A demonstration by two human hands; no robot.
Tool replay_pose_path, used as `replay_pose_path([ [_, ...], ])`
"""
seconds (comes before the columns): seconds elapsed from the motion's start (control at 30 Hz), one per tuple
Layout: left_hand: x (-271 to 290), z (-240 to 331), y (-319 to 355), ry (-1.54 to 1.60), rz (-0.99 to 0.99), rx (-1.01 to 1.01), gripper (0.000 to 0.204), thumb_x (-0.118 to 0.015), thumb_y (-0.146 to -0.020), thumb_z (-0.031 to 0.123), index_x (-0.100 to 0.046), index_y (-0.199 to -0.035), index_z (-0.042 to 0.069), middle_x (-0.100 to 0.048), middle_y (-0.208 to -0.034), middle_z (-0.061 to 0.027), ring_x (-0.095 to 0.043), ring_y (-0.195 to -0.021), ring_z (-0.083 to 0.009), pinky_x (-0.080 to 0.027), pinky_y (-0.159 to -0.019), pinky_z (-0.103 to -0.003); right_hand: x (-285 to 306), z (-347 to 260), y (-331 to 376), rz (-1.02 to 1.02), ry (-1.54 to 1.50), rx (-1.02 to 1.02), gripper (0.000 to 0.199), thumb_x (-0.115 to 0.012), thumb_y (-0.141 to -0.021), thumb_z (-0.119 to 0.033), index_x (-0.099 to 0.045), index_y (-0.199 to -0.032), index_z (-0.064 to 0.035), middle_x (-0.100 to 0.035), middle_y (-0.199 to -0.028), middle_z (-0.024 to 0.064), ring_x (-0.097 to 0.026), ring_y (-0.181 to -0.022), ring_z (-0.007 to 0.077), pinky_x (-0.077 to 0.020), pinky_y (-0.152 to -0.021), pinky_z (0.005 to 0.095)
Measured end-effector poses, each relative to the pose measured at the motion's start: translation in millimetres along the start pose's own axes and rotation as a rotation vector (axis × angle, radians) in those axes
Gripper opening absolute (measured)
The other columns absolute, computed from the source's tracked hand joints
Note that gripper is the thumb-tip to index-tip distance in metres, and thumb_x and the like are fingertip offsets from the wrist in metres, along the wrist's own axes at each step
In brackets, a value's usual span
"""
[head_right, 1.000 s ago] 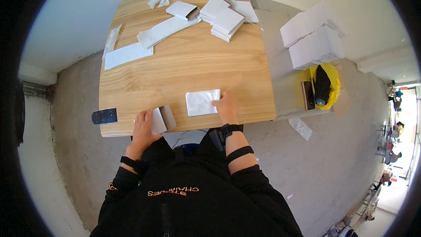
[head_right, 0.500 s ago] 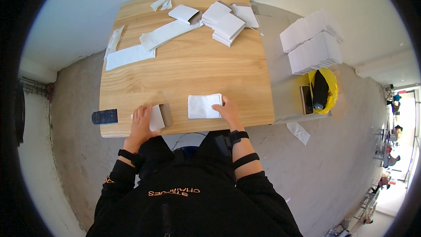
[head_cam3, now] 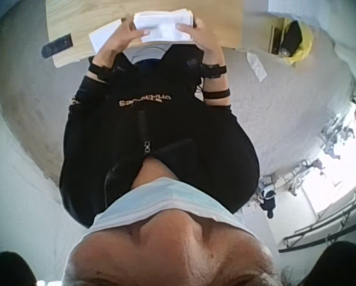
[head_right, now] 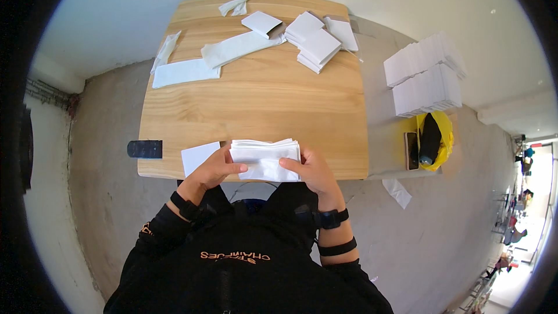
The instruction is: Folding rectangular white paper or foam sheets into smaller rectangles and stacking them.
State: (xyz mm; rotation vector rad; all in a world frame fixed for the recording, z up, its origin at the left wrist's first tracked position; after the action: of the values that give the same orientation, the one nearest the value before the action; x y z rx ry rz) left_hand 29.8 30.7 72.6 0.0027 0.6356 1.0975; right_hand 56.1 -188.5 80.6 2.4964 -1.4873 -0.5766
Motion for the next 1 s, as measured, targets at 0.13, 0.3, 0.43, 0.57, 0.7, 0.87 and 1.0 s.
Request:
replay_pose_path([
  [0.13, -8, 4, 11, -0.037, 0.053, 0.031, 0.048, -0.070, -0.085, 0.014, -0.052, -0.126, -0.003, -0.064, -0.114, -0.0088, -0.057, -0.104, -0.0128, -0.045, -0.090, -0.028, -10, -5, 9, 0.014, -0.038, 0.032, 0.037, -0.070, -0.085, -0.014, -0.057, -0.116, 0.0005, -0.064, -0.102, 0.0039, -0.058, -0.090, 0.0092, -0.0475, -0.078, 0.0257],
  [0.3, -24, 27, 29, -0.579, 0.225, -0.008, 0.025, -0.063, -0.090, 0.009, -0.064, -0.113, -0.001, -0.068, -0.094, -0.0040, -0.057, -0.082, -0.0065, -0.048, -0.073, -0.024, -10, -5, 13, 0.004, -0.224, 0.093, 0.046, -0.076, -0.079, -0.013, -0.057, -0.119, -0.0011, -0.062, -0.107, 0.0050, -0.057, -0.099, 0.0121, -0.0456, -0.086, 0.0279],
  [0.43, -30, 35, 42, -0.543, 0.145, -0.069, 0.023, -0.060, -0.091, 0.005, -0.065, -0.112, -0.001, -0.068, -0.096, -0.0033, -0.058, -0.084, -0.0071, -0.048, -0.076, -0.024, -19, -5, 13, -0.171, -0.240, 0.024, 0.051, -0.076, -0.076, -0.012, -0.056, -0.121, -0.0012, -0.058, -0.120, 0.0074, -0.057, -0.105, 0.0138, -0.0436, -0.091, 0.0303],
  [0.57, -22, 33, 50, -0.467, 0.147, -0.061, 0.024, -0.059, -0.090, 0.002, -0.064, -0.113, -0.002, -0.068, -0.099, -0.0040, -0.057, -0.087, -0.0076, -0.047, -0.079, -0.023, -29, 4, 11, -0.244, -0.060, -0.068, 0.044, -0.076, -0.076, -0.014, -0.060, -0.115, -0.0013, -0.063, -0.108, 0.0054, -0.058, -0.099, 0.0112, -0.0445, -0.088, 0.0287],
  [0.7, -12, 35, 59, -0.519, 0.183, -0.074, 0.024, -0.059, -0.090, 0.000, -0.064, -0.113, -0.002, -0.068, -0.100, -0.0036, -0.057, -0.089, -0.0076, -0.047, -0.082, -0.023, -32, -1, 12, -0.096, -0.029, -0.018, 0.034, -0.075, -0.080, -0.015, -0.063, -0.109, -0.0018, -0.065, -0.092, 0.0001, -0.057, -0.084, 0.0081, -0.0461, -0.078, 0.0245],
  [0.87, 4, 21, 68, -0.364, 0.229, -0.128, 0.023, -0.058, -0.090, -0.001, -0.064, -0.113, -0.002, -0.067, -0.097, -0.0016, -0.057, -0.088, -0.0063, -0.047, -0.080, -0.023, -6, 12, 15, 0.000, 0.030, 0.042, 0.033, -0.076, -0.079, -0.013, -0.063, -0.107, -0.0023, -0.063, -0.088, -0.0013, -0.058, -0.083, 0.0094, -0.0465, -0.077, 0.0240],
  [1.0, 7, 24, 70, -0.232, 0.243, -0.161, 0.022, -0.058, -0.091, -0.001, -0.063, -0.112, -0.002, -0.067, -0.095, 0.0005, -0.056, -0.087, -0.0047, -0.046, -0.078, -0.022, -28, -16, 17, 0.042, -0.322, 0.168, 0.035, -0.075, -0.078, -0.010, -0.063, -0.110, -0.0017, -0.064, -0.098, 0.0034, -0.058, -0.098, 0.0146, -0.0443, -0.090, 0.0285],
])
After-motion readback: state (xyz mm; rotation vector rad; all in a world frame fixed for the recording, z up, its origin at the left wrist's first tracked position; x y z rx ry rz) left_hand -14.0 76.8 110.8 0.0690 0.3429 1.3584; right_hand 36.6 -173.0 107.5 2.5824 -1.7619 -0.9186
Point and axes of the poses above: each hand's wrist, its own y-axis away from the middle knuckle, its own x-axis out of the back of the hand, z = x × y, the point moved 4 cm from there along -y, towards the middle knuckle
